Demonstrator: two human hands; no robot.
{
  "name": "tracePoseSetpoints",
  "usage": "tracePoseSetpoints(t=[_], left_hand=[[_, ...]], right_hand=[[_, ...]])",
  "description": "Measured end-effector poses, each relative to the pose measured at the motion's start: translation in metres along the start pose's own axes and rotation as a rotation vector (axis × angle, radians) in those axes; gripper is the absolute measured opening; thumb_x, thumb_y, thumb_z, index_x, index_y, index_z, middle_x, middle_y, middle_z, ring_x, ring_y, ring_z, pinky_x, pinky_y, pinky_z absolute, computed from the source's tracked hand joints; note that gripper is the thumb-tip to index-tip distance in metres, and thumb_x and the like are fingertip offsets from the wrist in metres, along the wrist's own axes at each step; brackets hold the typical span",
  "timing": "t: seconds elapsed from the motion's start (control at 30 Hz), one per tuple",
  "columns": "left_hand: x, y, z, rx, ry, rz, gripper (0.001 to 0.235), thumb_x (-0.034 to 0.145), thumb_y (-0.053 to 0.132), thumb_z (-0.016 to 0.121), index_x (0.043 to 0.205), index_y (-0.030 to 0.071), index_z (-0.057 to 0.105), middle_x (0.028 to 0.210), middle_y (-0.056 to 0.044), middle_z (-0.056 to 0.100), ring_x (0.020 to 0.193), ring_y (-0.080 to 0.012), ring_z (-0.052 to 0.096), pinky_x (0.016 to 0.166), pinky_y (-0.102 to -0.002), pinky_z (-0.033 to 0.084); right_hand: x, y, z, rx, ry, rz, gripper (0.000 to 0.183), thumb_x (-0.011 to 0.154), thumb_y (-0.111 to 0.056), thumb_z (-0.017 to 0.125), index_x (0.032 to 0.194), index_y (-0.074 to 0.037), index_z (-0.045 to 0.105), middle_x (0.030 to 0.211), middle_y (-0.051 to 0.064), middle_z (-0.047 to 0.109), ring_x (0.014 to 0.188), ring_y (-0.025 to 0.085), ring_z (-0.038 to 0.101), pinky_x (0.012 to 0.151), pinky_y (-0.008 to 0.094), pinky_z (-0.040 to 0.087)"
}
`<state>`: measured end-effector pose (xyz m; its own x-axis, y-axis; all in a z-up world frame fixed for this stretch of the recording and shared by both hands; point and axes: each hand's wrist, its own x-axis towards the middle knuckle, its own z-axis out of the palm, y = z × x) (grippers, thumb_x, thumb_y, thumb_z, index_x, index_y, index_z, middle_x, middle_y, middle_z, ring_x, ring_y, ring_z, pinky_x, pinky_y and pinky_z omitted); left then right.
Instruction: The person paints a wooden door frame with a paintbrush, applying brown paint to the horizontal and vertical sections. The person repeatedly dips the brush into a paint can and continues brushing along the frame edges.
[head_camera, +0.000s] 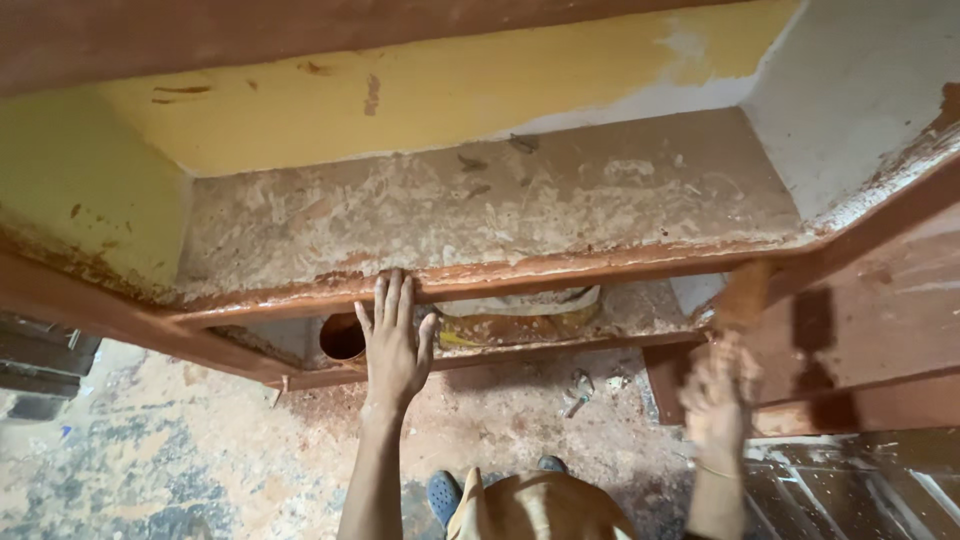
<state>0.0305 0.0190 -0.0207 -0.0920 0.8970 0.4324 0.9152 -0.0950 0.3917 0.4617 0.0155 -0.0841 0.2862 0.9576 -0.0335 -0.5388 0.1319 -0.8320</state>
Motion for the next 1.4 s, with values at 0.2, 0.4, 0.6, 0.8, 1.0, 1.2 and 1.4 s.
tracePoseSetpoints(t=[0.2, 0.4, 0.6, 0.8, 1.0, 1.2, 1.4], left_hand=[[0.001, 0.002, 0.003, -0.028, 0.038, -0.048, 0.058, 0.105, 0.039, 0.045, 0.153, 0.006, 0.041, 0.163, -0.013, 0.036, 0.154, -0.033, 0.025, 0.123, -0.062, 0.006], [0.002, 0.003, 0.004, -0.01, 0.071, -0.053, 0.057, 0.105, 0.038, 0.046, 0.151, 0.005, 0.043, 0.161, -0.014, 0.039, 0.153, -0.034, 0.027, 0.122, -0.062, 0.006], [0.001, 0.005, 0.008, -0.013, 0.1, -0.072, 0.055, 0.105, 0.036, 0.048, 0.15, 0.005, 0.045, 0.16, -0.014, 0.04, 0.152, -0.0335, 0.029, 0.122, -0.063, 0.006], [0.001, 0.005, 0.011, -0.015, 0.109, -0.057, 0.057, 0.105, 0.037, 0.047, 0.151, 0.003, 0.043, 0.16, -0.015, 0.04, 0.152, -0.036, 0.028, 0.123, -0.062, 0.007], [0.002, 0.007, 0.012, -0.012, 0.12, -0.078, 0.055, 0.106, 0.036, 0.047, 0.15, 0.004, 0.044, 0.16, -0.015, 0.04, 0.153, -0.0355, 0.027, 0.123, -0.062, 0.007], [0.002, 0.009, 0.013, -0.029, 0.12, -0.128, 0.053, 0.106, 0.035, 0.047, 0.151, 0.008, 0.045, 0.16, -0.013, 0.04, 0.153, -0.0343, 0.028, 0.122, -0.064, 0.006], [0.0, 0.009, 0.015, -0.053, 0.137, -0.117, 0.052, 0.107, 0.034, 0.048, 0.152, 0.007, 0.044, 0.161, -0.014, 0.04, 0.154, -0.0351, 0.027, 0.123, -0.064, 0.007]], right_hand=[[-0.051, 0.075, 0.099, -0.07, -0.373, 0.094, 0.032, 0.103, -0.023, 0.053, 0.133, -0.021, 0.044, 0.079, -0.002, 0.052, 0.055, 0.006, 0.049, 0.04, 0.019, 0.046], [-0.079, 0.07, 0.121, 0.008, -0.705, 0.606, 0.032, 0.103, -0.022, 0.052, 0.134, -0.017, 0.044, 0.085, -0.003, 0.054, 0.05, 0.003, 0.038, 0.039, 0.016, 0.035], [-0.01, 0.022, 0.055, 0.024, -0.481, 0.357, 0.029, 0.107, -0.022, 0.052, 0.133, -0.013, 0.058, 0.076, -0.003, 0.05, 0.048, 0.002, 0.037, 0.034, 0.016, 0.034], [0.006, -0.022, -0.022, 0.018, -0.007, 0.01, 0.019, 0.111, -0.021, 0.051, 0.128, -0.018, 0.059, 0.084, -0.006, 0.052, 0.055, 0.001, 0.043, 0.039, 0.016, 0.039], [0.007, 0.007, 0.025, 0.135, -0.215, -0.057, 0.017, 0.108, -0.019, 0.056, 0.124, -0.014, 0.061, 0.082, -0.004, 0.053, 0.056, 0.002, 0.042, 0.038, 0.014, 0.037], [-0.049, 0.064, 0.08, -0.041, -0.584, 0.244, 0.036, 0.103, -0.025, 0.049, 0.137, -0.018, 0.041, 0.074, -0.003, 0.052, 0.047, 0.004, 0.044, 0.033, 0.017, 0.041], [-0.066, 0.066, 0.077, -0.015, -0.646, 0.58, 0.035, 0.104, -0.02, 0.052, 0.137, -0.018, 0.042, 0.085, -0.002, 0.052, 0.052, 0.004, 0.042, 0.039, 0.016, 0.037]])
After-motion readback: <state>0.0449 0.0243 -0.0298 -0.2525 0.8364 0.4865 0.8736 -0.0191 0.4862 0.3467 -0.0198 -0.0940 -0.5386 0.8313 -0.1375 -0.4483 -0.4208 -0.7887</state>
